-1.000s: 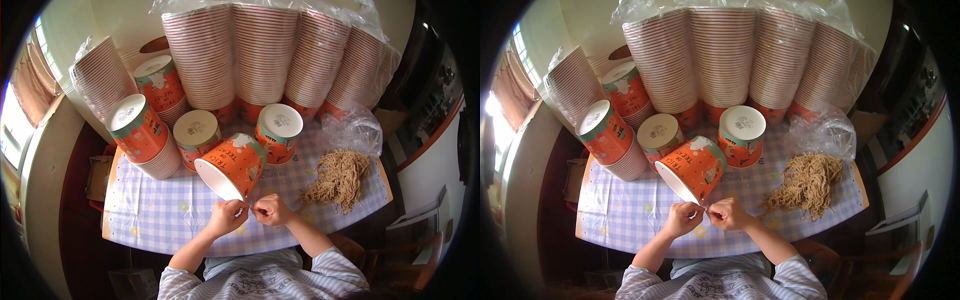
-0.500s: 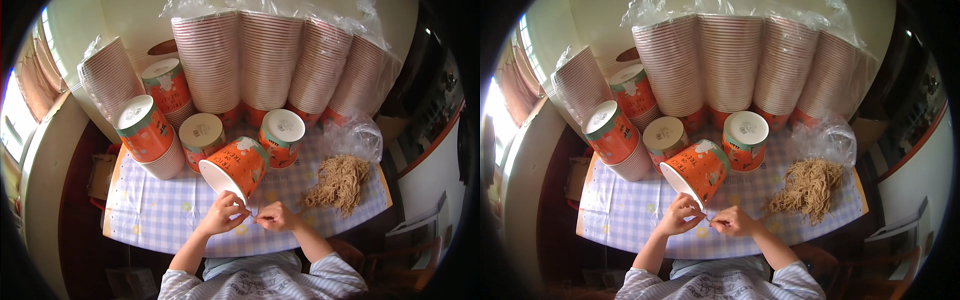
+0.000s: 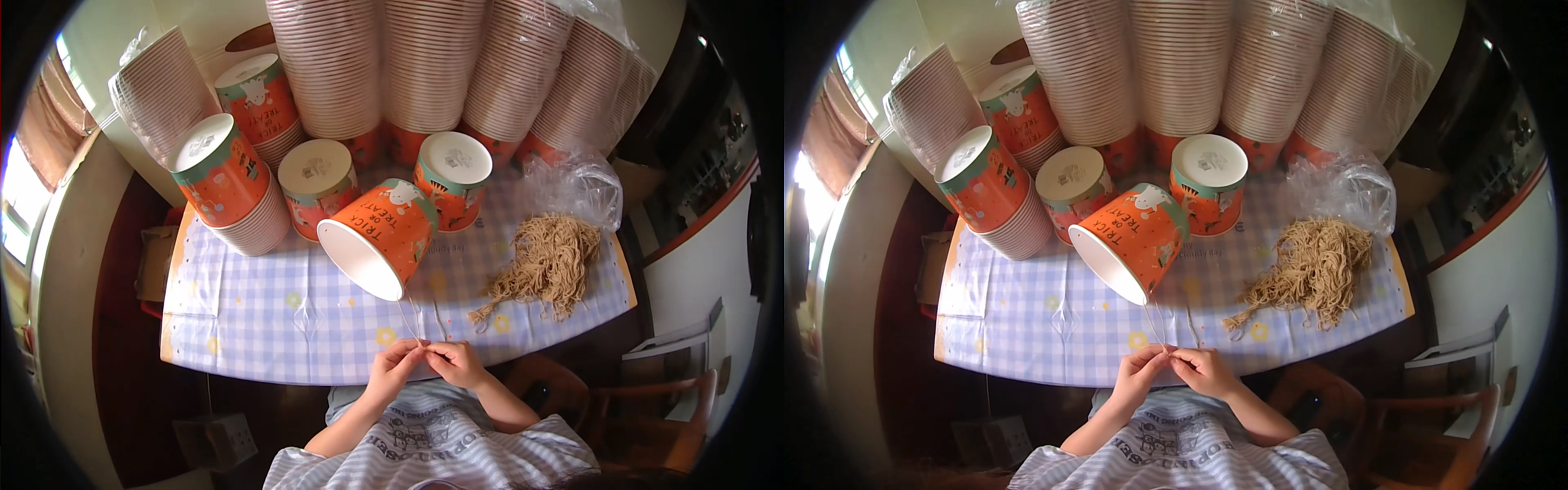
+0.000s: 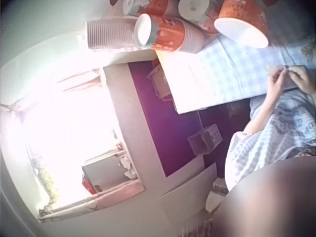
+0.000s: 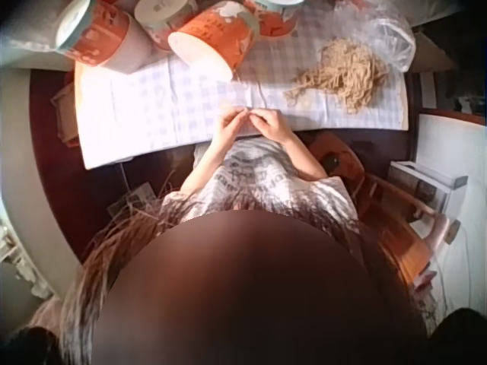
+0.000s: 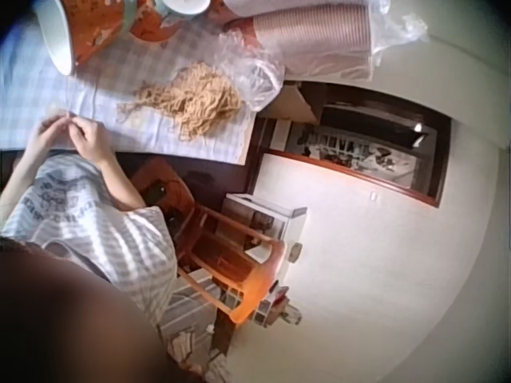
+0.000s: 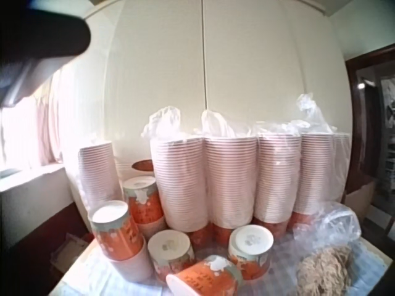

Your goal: Attaching strings to paper buckets by threading them through pre-cut holes.

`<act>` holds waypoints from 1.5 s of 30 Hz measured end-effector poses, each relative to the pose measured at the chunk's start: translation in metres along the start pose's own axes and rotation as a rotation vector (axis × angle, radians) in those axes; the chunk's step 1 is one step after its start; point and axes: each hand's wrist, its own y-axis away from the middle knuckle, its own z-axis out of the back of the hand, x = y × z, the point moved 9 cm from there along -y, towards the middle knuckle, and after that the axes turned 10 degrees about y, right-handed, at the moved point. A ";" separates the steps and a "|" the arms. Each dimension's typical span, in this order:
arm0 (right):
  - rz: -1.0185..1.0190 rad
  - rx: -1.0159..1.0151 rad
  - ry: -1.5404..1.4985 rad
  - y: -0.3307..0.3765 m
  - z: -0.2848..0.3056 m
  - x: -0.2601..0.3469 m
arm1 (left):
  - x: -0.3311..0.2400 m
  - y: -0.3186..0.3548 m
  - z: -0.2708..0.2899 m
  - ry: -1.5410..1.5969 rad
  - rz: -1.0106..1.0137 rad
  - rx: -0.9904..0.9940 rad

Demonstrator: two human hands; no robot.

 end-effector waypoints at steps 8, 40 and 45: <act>-0.059 -0.048 -0.037 0.008 0.000 -0.002 | 0.019 0.000 -0.008 0.418 0.109 -0.046; 0.354 -0.013 0.309 0.024 0.005 0.059 | 0.042 -0.056 -0.010 0.833 0.292 -0.224; 0.430 0.203 0.186 0.038 -0.005 0.071 | 0.039 -0.058 -0.002 0.814 0.263 -0.236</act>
